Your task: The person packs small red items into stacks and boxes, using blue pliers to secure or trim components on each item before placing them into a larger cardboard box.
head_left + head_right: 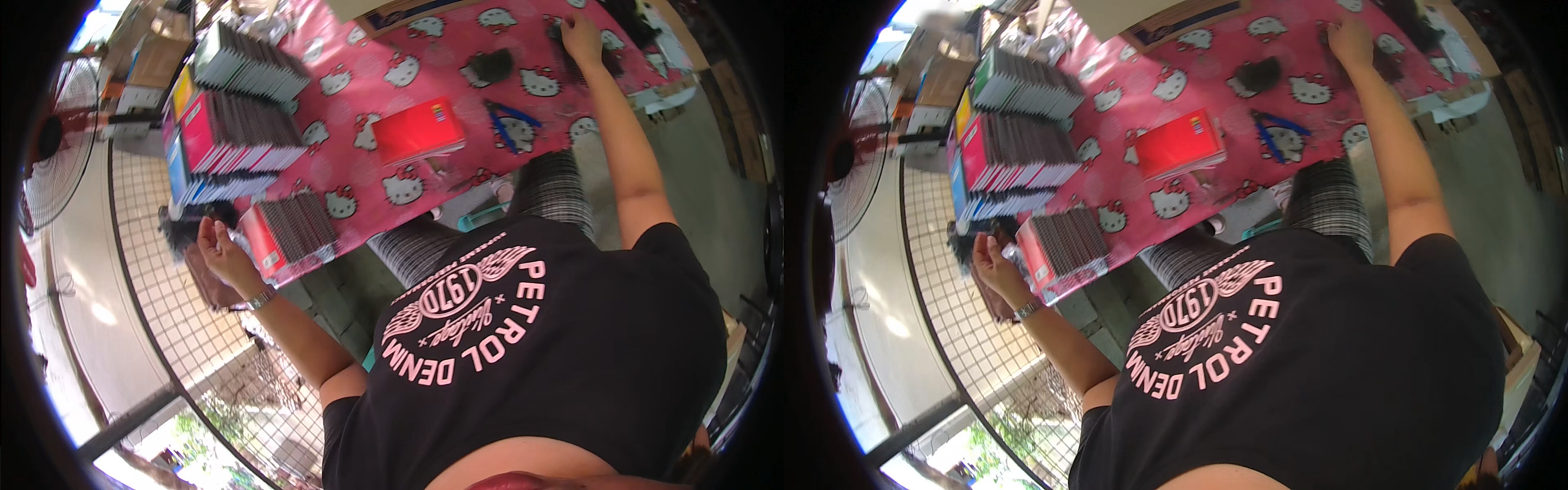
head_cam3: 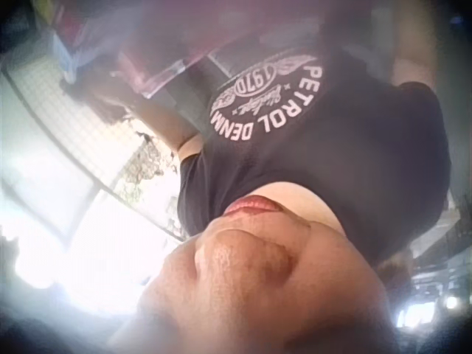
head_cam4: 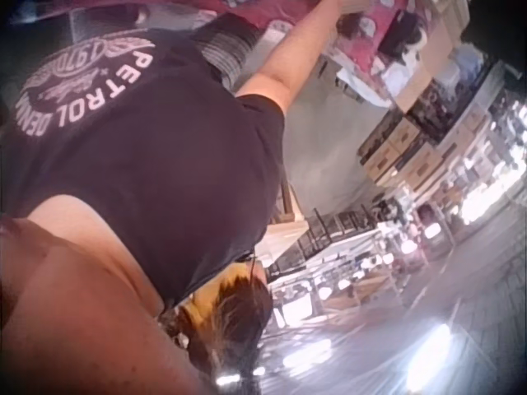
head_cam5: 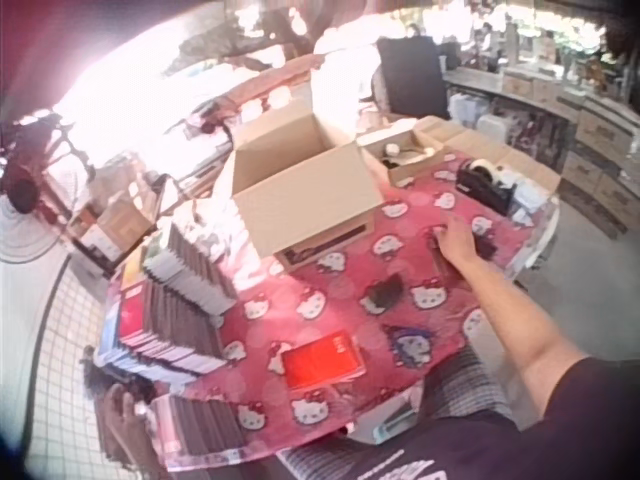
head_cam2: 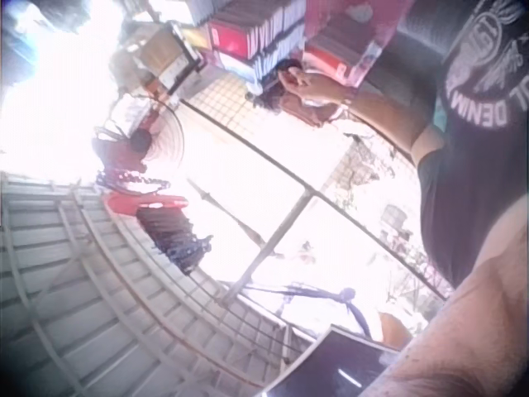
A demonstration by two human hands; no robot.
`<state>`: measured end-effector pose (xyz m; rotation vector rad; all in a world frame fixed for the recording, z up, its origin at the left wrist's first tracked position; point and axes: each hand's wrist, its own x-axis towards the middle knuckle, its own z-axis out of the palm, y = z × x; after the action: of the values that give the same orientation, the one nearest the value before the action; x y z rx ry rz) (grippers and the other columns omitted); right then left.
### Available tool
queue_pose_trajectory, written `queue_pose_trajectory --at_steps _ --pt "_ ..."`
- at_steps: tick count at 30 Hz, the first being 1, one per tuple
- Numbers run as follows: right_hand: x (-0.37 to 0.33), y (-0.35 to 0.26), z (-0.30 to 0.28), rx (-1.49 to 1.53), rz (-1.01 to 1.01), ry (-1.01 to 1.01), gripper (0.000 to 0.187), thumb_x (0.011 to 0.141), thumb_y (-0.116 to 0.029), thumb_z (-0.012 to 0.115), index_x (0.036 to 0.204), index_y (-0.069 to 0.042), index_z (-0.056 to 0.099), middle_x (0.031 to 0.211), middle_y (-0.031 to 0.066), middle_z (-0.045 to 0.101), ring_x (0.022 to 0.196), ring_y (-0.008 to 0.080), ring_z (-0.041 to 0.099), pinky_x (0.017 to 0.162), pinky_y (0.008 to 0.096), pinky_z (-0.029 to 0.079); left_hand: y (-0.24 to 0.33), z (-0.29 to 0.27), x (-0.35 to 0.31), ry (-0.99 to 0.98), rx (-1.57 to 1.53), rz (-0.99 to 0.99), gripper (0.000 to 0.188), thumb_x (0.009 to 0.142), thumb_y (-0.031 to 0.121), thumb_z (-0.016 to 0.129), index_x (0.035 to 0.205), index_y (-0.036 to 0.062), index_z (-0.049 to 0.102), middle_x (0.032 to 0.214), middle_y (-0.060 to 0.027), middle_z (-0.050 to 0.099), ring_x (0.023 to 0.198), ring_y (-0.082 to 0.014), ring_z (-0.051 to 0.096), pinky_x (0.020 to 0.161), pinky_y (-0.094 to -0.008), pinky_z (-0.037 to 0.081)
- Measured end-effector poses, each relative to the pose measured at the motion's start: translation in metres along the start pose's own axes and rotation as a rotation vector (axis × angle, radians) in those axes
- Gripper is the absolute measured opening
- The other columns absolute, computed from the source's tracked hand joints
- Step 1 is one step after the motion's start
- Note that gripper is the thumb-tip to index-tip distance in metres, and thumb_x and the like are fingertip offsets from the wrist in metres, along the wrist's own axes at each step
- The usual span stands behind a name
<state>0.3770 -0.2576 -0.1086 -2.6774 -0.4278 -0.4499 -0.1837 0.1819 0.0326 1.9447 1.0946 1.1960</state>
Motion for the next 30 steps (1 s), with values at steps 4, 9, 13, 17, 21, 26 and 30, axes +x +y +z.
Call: queue_pose_trajectory --at_steps 4,9,13,17,21,26,30 --pt "-0.039 0.054 0.041 -0.103 -0.112 -0.075 0.038 0.090 -0.039 0.064 0.109 -0.006 0.065 0.102 0.0195 0.065 0.097 0.0434 0.063 0.083 0.0524 0.052 0.086 0.105 -0.076 -0.485 0.091 0.459 0.036 0.082 -0.006 0.060 0.117 0.0013 0.063 0.113 -0.0123 0.068 0.103 -0.0253 0.065 0.092 -0.0354 0.050" --pt "-0.028 0.036 0.049 -0.020 -0.039 -0.163 0.036 0.090 -0.035 0.064 0.115 -0.010 0.065 0.102 0.0166 0.069 0.100 0.0372 0.066 0.087 0.0479 0.052 0.101 0.196 -0.152 -0.802 0.345 0.850 0.032 0.076 0.013 0.073 0.107 0.0059 0.065 0.111 -0.0093 0.066 0.103 -0.0302 0.062 0.087 -0.0396 0.052" --pt "-0.020 0.045 0.048 0.091 0.075 -0.161 0.042 0.082 -0.030 0.071 0.119 -0.009 0.065 0.102 0.0161 0.071 0.100 0.0361 0.067 0.089 0.0448 0.052 0.086 0.211 -0.162 -0.767 0.452 0.913 0.023 0.080 0.014 0.070 0.101 0.0074 0.065 0.104 -0.0067 0.067 0.094 -0.0273 0.064 0.080 -0.0398 0.054" --pt "-0.015 0.052 0.051 0.153 0.086 -0.230 0.045 0.079 -0.032 0.074 0.117 -0.008 0.067 0.105 0.0163 0.071 0.101 0.0341 0.068 0.090 0.0427 0.052 0.100 0.203 -0.152 -0.878 0.361 0.900 0.022 0.082 0.010 0.065 0.104 0.0081 0.066 0.101 -0.0072 0.068 0.090 -0.0272 0.065 0.078 -0.0387 0.055" --pt "-0.015 0.031 0.049 0.200 0.185 -0.207 0.046 0.080 -0.038 0.074 0.112 -0.006 0.070 0.106 0.0168 0.072 0.101 0.0327 0.068 0.090 0.0408 0.053 0.116 0.195 -0.128 -0.839 0.351 0.879 0.025 0.084 0.006 0.061 0.109 0.0078 0.065 0.099 -0.0101 0.068 0.091 -0.0287 0.065 0.081 -0.0408 0.052" --pt "-0.032 -0.016 0.042 0.141 -0.098 0.081 0.043 0.085 -0.037 0.070 0.112 -0.005 0.067 0.103 0.0167 0.070 0.102 0.0354 0.066 0.086 0.0458 0.052 0.109 0.213 -0.138 -0.687 0.354 0.885 0.025 0.085 0.006 0.058 0.110 0.0040 0.059 0.102 -0.0127 0.064 0.099 -0.0306 0.060 0.095 -0.0459 0.044" --pt "-0.060 -0.071 0.054 0.271 -0.093 -0.210 0.038 0.087 -0.034 0.067 0.112 -0.005 0.062 0.108 0.0186 0.067 0.106 0.0373 0.063 0.085 0.0479 0.052 0.102 0.219 -0.153 -0.631 0.338 0.808 0.024 0.084 0.005 0.055 0.109 0.0041 0.057 0.101 -0.0119 0.062 0.102 -0.0290 0.059 0.111 -0.0507 0.032"
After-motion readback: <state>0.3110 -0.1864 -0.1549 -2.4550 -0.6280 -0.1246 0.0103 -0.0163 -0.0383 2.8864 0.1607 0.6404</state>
